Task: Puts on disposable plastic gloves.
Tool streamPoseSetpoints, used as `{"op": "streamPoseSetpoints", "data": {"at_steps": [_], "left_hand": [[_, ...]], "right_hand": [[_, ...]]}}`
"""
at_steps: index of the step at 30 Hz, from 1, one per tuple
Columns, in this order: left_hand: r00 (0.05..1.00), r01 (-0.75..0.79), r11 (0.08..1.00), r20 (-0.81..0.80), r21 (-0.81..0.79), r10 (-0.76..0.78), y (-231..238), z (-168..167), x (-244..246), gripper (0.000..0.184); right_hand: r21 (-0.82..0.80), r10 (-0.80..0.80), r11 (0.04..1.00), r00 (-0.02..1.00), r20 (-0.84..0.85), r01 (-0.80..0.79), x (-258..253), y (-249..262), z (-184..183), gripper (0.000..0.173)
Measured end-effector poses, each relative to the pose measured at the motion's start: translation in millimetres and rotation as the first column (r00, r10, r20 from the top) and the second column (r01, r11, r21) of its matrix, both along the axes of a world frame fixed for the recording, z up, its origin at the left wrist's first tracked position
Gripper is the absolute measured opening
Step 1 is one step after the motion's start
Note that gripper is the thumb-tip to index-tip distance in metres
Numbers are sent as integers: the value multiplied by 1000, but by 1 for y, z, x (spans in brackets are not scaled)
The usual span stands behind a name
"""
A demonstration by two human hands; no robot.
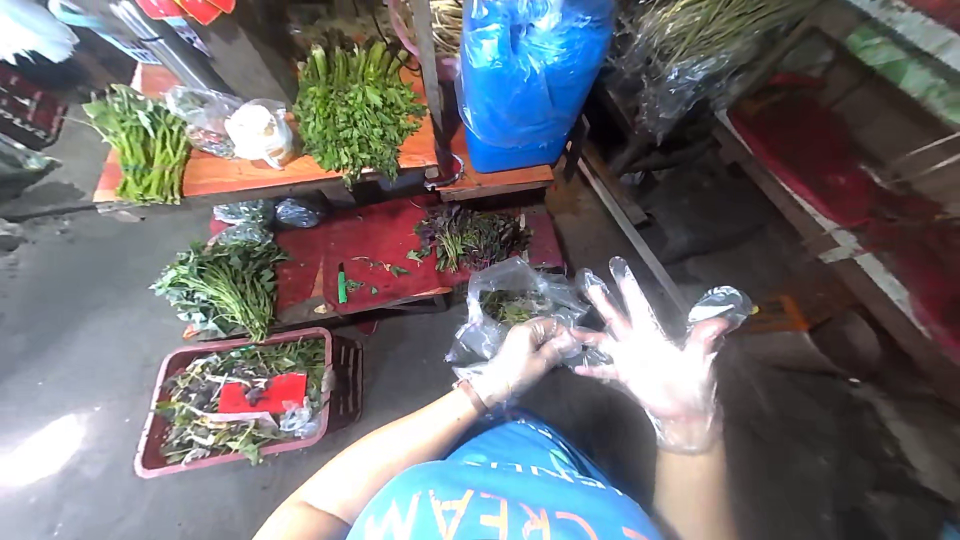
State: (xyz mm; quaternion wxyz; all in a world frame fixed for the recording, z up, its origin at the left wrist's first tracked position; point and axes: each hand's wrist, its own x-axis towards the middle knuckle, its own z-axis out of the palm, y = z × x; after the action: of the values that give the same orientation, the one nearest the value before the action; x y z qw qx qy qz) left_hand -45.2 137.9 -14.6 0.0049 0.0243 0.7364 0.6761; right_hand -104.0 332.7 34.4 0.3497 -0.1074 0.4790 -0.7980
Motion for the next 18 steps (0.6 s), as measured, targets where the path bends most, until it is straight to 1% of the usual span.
{"op": "streamPoseSetpoints", "data": {"at_steps": [1,2,3,4,5,6,7,8,9,10,11,12,13,14,15,16,18], "left_hand": [[997,-74,997,-25,-31,73,4,-3,3,24],[979,-179,980,-115,-90,168,7,-7,5,24],[931,-294,943,-268,-153,247,11,-10,5,25],[882,-340,922,-403,-188,243,15,-7,4,30],[863,-292,932,-480,-215,160,23,1,4,41],[867,-185,947,-498,-261,32,32,11,7,55],[873,-87,942,-481,-325,-85,43,18,10,66],[872,-35,925,-464,-379,-157,51,21,8,66],[870,-21,922,-462,-387,-174,55,20,4,49],[861,-51,934,-489,-355,-138,56,18,-2,29],[848,-69,949,-519,-309,-107,55,17,-7,18],[833,-51,966,-544,-255,-100,54,15,-10,17],[822,-8,978,-558,-210,-113,54,14,-10,18],[817,31,982,-561,-184,-131,55,13,-8,19],[813,46,984,-566,-171,-136,57,13,-6,20],[807,48,985,-574,-168,-138,59,15,-5,19],[814,33,987,-569,-155,-117,62,15,0,18]], "right_hand": [[-40,-27,999,1000,11,28,1,0,-2,125],[-90,-69,993,997,44,73,2,-1,-3,123],[-127,-137,981,987,79,146,2,-3,-5,121],[-119,-229,964,970,81,238,2,-8,-7,116],[-86,-312,945,948,64,317,1,-12,-12,109],[-78,-345,934,937,58,349,-1,-15,-19,103],[-98,-349,930,935,64,354,-3,-18,-27,98],[-133,-341,928,937,74,348,-7,-21,-33,97],[-136,-354,922,931,84,363,-11,-25,-32,95],[-132,-395,904,913,103,406,-14,-30,-29,92],[-137,-437,882,891,120,451,-16,-32,-27,89],[-158,-455,869,883,119,469,-17,-32,-29,90],[-188,-431,878,898,91,440,-15,-30,-34,96],[-209,-366,906,930,43,367,-13,-27,-39,105],[-196,-280,942,960,-6,273,-11,-26,-42,112],[-166,-221,963,975,-31,213,-10,-26,-42,112],[-133,-228,965,974,-11,225,-7,-31,-40,101]]}}
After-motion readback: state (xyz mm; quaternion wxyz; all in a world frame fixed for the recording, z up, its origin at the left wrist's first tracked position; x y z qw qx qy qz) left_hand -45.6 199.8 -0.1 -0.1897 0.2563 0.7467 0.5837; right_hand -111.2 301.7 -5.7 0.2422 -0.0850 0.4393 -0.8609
